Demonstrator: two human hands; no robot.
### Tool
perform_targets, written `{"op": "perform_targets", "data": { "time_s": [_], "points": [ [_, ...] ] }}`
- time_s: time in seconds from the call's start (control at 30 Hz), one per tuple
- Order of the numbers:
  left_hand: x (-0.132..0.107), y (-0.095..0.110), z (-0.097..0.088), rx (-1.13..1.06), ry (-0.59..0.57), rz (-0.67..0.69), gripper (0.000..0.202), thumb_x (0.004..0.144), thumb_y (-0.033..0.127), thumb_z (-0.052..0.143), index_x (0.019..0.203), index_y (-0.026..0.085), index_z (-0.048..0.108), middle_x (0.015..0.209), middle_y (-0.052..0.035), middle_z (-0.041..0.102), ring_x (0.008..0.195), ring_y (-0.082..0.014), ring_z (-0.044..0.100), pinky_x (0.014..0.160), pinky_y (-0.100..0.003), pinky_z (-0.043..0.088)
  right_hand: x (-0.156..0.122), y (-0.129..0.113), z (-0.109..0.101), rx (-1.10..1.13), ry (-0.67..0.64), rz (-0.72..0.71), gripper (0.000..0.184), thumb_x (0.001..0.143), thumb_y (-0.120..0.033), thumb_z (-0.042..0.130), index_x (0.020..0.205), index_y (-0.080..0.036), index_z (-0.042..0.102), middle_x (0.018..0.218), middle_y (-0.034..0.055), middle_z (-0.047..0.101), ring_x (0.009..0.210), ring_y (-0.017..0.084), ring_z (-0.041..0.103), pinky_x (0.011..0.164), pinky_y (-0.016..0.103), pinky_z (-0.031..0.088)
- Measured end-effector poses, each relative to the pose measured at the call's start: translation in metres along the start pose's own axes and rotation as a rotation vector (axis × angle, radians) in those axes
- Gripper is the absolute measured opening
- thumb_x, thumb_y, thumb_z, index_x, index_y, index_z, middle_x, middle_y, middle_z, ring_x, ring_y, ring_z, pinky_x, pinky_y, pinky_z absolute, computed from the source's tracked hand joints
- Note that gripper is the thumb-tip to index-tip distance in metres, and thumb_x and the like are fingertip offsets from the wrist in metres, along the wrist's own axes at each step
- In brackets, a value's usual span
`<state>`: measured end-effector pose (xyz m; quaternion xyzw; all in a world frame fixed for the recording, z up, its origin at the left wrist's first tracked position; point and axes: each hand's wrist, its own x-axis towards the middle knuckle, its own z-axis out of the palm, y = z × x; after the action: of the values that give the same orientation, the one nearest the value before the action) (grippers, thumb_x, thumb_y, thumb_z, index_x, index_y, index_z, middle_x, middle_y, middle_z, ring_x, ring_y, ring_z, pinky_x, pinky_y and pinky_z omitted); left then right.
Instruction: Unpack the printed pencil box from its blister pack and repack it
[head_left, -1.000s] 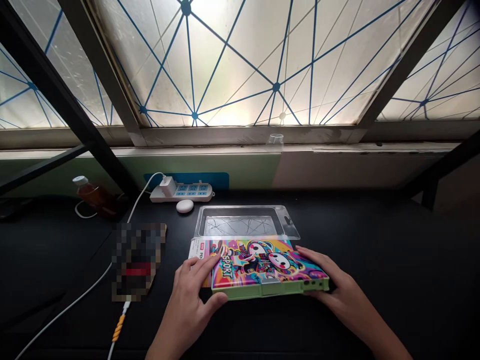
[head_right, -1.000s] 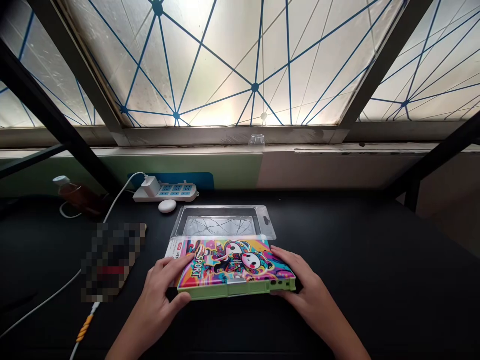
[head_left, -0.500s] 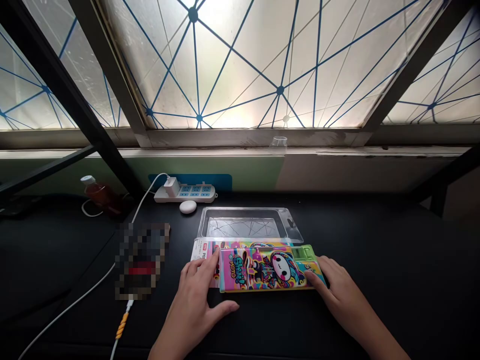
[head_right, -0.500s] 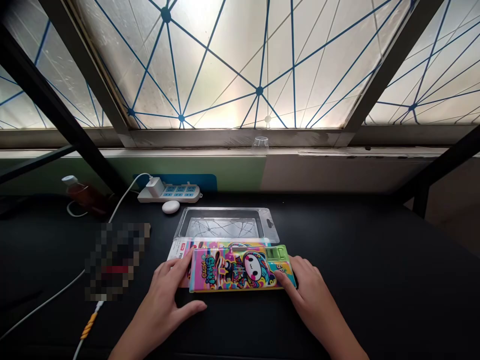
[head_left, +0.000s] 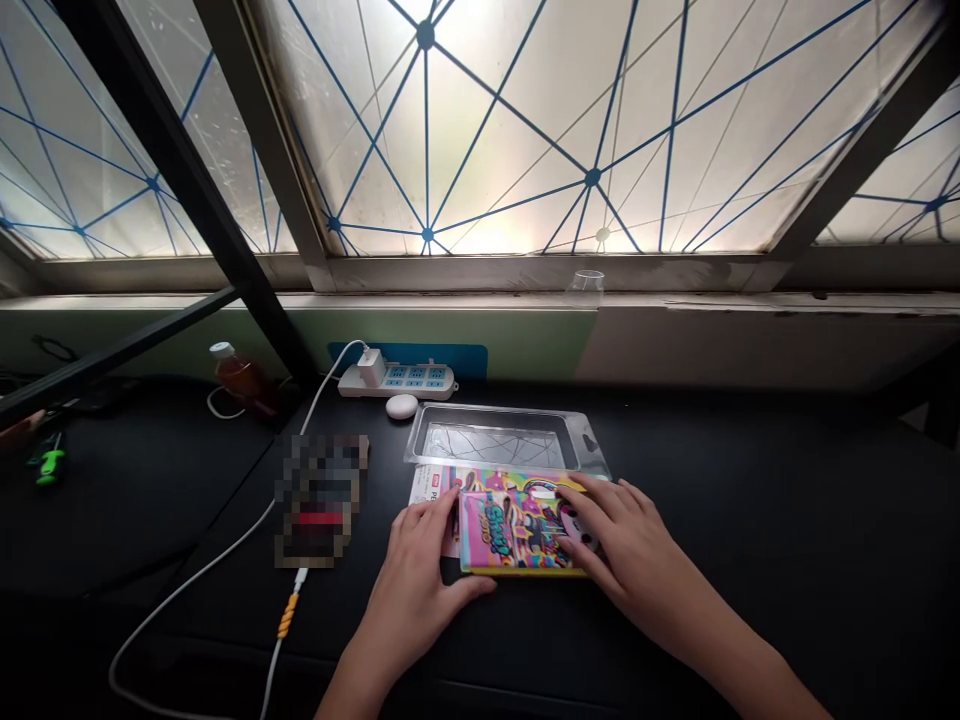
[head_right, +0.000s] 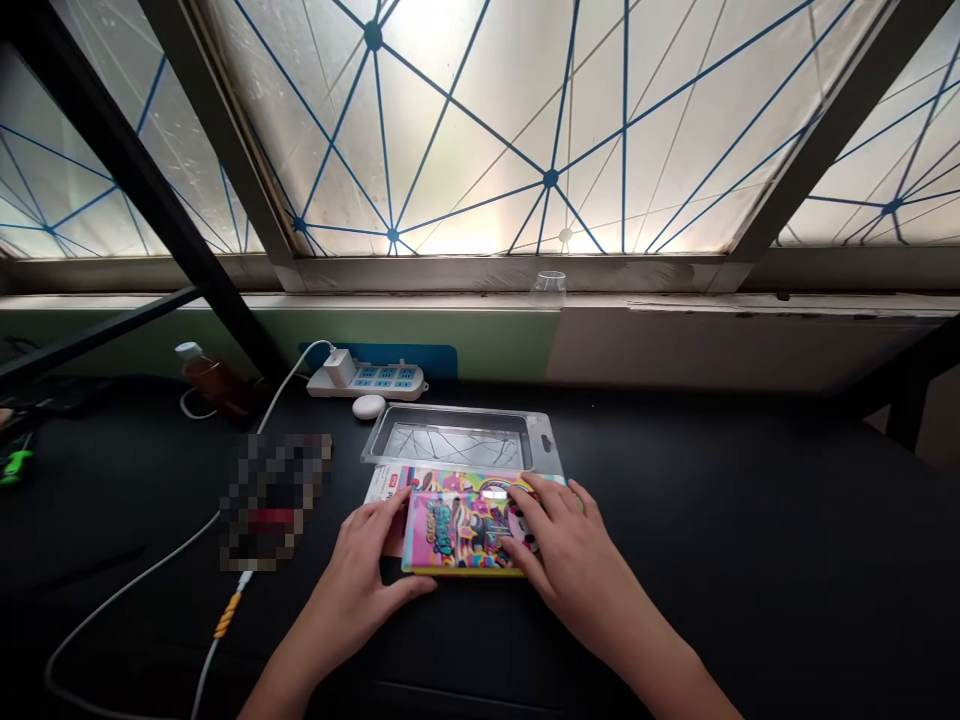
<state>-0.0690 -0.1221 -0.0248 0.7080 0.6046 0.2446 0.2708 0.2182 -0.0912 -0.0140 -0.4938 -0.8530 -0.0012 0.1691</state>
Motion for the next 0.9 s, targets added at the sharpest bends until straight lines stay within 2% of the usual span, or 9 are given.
{"op": "perform_targets", "data": {
  "time_s": [0.1, 0.17, 0.37, 0.53, 0.73, 0.8, 0.9],
  "points": [
    [0.000, 0.001, -0.001, -0.002, 0.006, 0.014, 0.105, 0.071, 0.041, 0.088, 0.159, 0.029, 0.032, 0.142, -0.0099, 0.053, 0.131, -0.0334, 0.043, 0.114, -0.046, 0.035, 0.020, -0.020, 0.003, 0.055, -0.055, -0.029, 0.047, 0.100, -0.052, 0.050, 0.135, -0.022, 0.058, 0.135, 0.0140, 0.062, 0.123, 0.033, 0.056, 0.103, 0.053, 0.047],
    [-0.001, 0.001, -0.001, -0.010, 0.008, 0.021, 0.109, 0.072, 0.041, 0.087, 0.161, 0.030, 0.025, 0.140, -0.0098, 0.053, 0.130, -0.0324, 0.043, 0.114, -0.046, 0.035, 0.027, -0.029, 0.005, 0.072, -0.071, -0.026, 0.047, 0.100, -0.052, 0.051, 0.133, -0.020, 0.059, 0.130, 0.0144, 0.064, 0.122, 0.034, 0.055, 0.102, 0.052, 0.048],
    [-0.002, -0.001, 0.001, -0.042, 0.004, 0.033, 0.113, 0.075, 0.040, 0.086, 0.163, 0.030, 0.016, 0.135, -0.0091, 0.055, 0.127, -0.0299, 0.045, 0.112, -0.042, 0.037, 0.028, -0.036, 0.010, 0.073, -0.012, 0.021, 0.035, 0.100, -0.044, 0.052, 0.123, -0.019, 0.061, 0.121, 0.0144, 0.063, 0.117, 0.033, 0.056, 0.100, 0.050, 0.049],
    [-0.002, 0.002, 0.002, -0.039, 0.025, 0.057, 0.111, 0.076, 0.037, 0.085, 0.163, 0.029, 0.017, 0.132, -0.0088, 0.057, 0.127, -0.0295, 0.045, 0.113, -0.041, 0.037, 0.025, -0.038, 0.015, 0.017, 0.133, -0.020, 0.028, 0.101, -0.037, 0.051, 0.122, -0.019, 0.056, 0.119, 0.0140, 0.061, 0.114, 0.032, 0.056, 0.096, 0.050, 0.052],
    [-0.003, 0.003, 0.002, -0.039, 0.042, 0.046, 0.110, 0.076, 0.039, 0.083, 0.163, 0.028, 0.016, 0.131, -0.0104, 0.059, 0.126, -0.0307, 0.049, 0.111, -0.043, 0.040, 0.026, -0.040, 0.006, -0.032, 0.354, -0.124, 0.029, 0.098, -0.034, 0.059, 0.120, -0.014, 0.055, 0.111, 0.0138, 0.061, 0.110, 0.031, 0.055, 0.108, 0.055, 0.044],
    [-0.004, 0.002, 0.003, -0.021, 0.051, 0.052, 0.104, 0.079, 0.041, 0.080, 0.163, 0.027, 0.020, 0.136, -0.0119, 0.057, 0.129, -0.0316, 0.047, 0.111, -0.045, 0.039, 0.016, -0.040, -0.001, -0.022, 0.430, -0.198, 0.026, 0.095, -0.029, 0.064, 0.117, -0.016, 0.057, 0.107, 0.0112, 0.062, 0.106, 0.027, 0.058, 0.111, 0.054, 0.042],
    [-0.004, 0.000, 0.004, 0.009, 0.039, 0.084, 0.091, 0.087, 0.039, 0.070, 0.162, 0.025, 0.022, 0.146, -0.0127, 0.053, 0.135, -0.0324, 0.043, 0.112, -0.045, 0.039, -0.011, -0.037, -0.010, -0.020, 0.540, -0.286, 0.024, 0.089, -0.016, 0.069, 0.112, -0.018, 0.062, 0.103, 0.0074, 0.063, 0.103, 0.024, 0.061, 0.115, 0.053, 0.036]
  ]
}}
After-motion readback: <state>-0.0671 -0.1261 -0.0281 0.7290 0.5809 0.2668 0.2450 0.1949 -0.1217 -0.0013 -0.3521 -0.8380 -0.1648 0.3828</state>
